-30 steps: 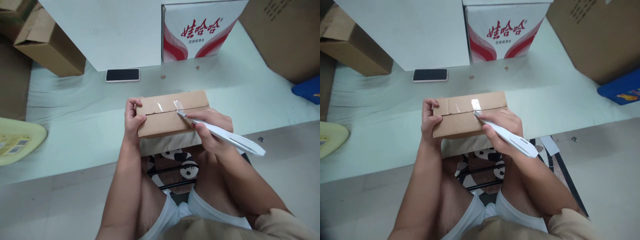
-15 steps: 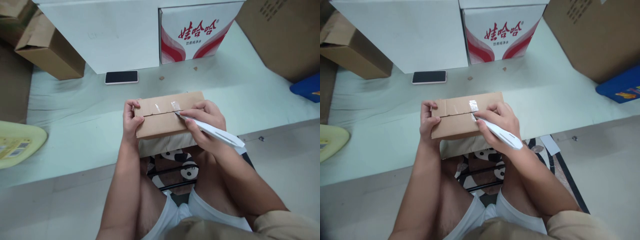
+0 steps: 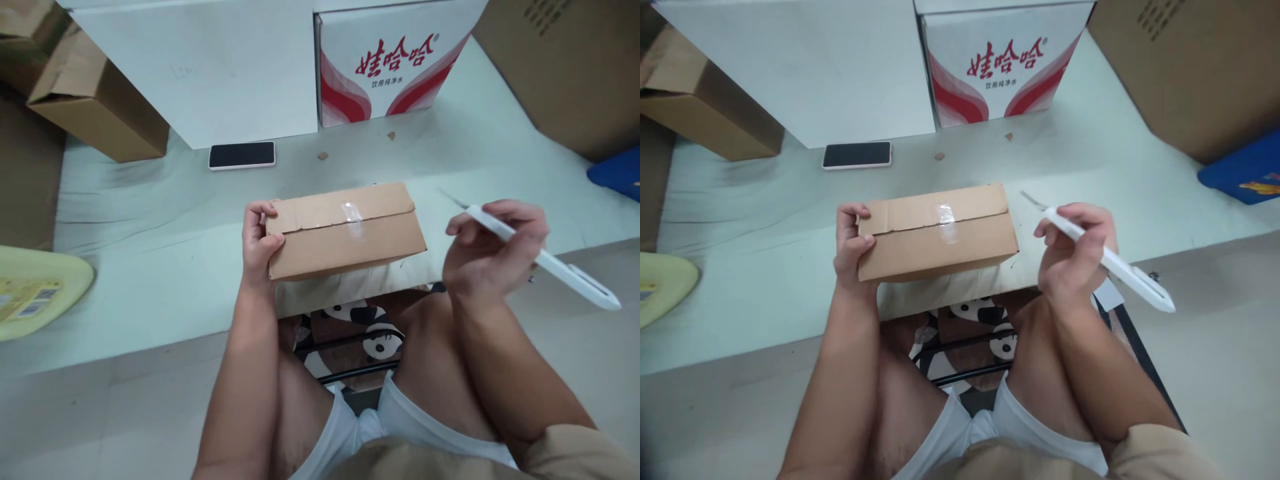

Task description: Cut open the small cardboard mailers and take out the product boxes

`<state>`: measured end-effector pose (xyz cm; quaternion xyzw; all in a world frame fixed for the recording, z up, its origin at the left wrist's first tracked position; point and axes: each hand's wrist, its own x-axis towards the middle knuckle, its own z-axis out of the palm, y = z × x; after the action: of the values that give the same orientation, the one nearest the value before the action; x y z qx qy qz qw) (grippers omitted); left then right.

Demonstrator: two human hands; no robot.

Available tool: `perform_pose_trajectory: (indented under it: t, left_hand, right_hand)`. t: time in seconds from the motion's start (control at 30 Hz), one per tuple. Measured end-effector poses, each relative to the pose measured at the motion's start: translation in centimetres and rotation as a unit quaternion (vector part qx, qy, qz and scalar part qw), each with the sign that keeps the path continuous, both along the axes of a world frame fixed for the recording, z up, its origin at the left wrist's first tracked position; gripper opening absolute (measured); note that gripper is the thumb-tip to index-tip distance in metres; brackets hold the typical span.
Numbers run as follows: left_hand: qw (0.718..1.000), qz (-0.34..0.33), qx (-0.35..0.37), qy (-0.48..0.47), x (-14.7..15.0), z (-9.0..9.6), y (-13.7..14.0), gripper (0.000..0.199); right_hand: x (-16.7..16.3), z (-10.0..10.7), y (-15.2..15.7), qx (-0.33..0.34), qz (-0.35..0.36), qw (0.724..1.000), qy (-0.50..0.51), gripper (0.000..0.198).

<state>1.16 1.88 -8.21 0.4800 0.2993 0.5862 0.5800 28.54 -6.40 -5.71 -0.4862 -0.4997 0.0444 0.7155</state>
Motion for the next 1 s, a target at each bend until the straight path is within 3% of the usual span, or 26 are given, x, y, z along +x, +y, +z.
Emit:
perform_pose_trajectory:
  t: [0.1, 0.17, 0.27, 0.43, 0.63, 0.7, 0.9, 1.0]
  left_hand:
    - [1.000, 0.003, -0.002, 0.004, -0.1, -0.1, 0.0, 0.050]
    - [1.000, 0.011, -0.007, 0.004, -0.2, -0.2, -0.1, 0.049]
    - [1.000, 0.025, -0.012, 0.009, -0.3, -0.3, -0.1, 0.052]
    - [1.000, 0.029, 0.001, 0.000, -0.1, -0.4, 0.0, 0.067]
    - [0.997, 0.079, -0.003, 0.009, 0.0, -0.3, 0.6, 0.055]
    - [0.995, 0.099, -0.010, 0.020, -0.1, -0.3, 0.9, 0.053]
    - [0.987, 0.155, -0.020, 0.030, 0.2, 0.0, 0.7, 0.050]
    - [0.984, 0.171, 0.000, 0.046, 0.0, 0.2, 0.6, 0.054]
  right_hand:
    - [3.0, -1.4, 0.9, -0.155, -0.058, 0.984, -0.059, 0.025]
    - [4.7, -2.2, 1.6, -0.287, -0.043, 0.946, -0.147, 0.034]
    - [6.0, -3.5, 2.3, -0.384, 0.014, 0.891, -0.241, 0.045]
    - [6.0, -4.5, 2.0, -0.410, 0.095, 0.865, -0.273, 0.059]
    - [5.2, -3.7, 1.6, -0.394, 0.112, 0.887, -0.213, 0.060]
    - [5.3, -3.8, 1.8, -0.398, 0.101, 0.884, -0.225, 0.059]
    - [6.8, -5.2, 2.7, -0.475, 0.015, 0.825, -0.306, 0.066]
    - [7.1, -5.5, 3.1, -0.474, -0.015, 0.831, -0.290, 0.062]
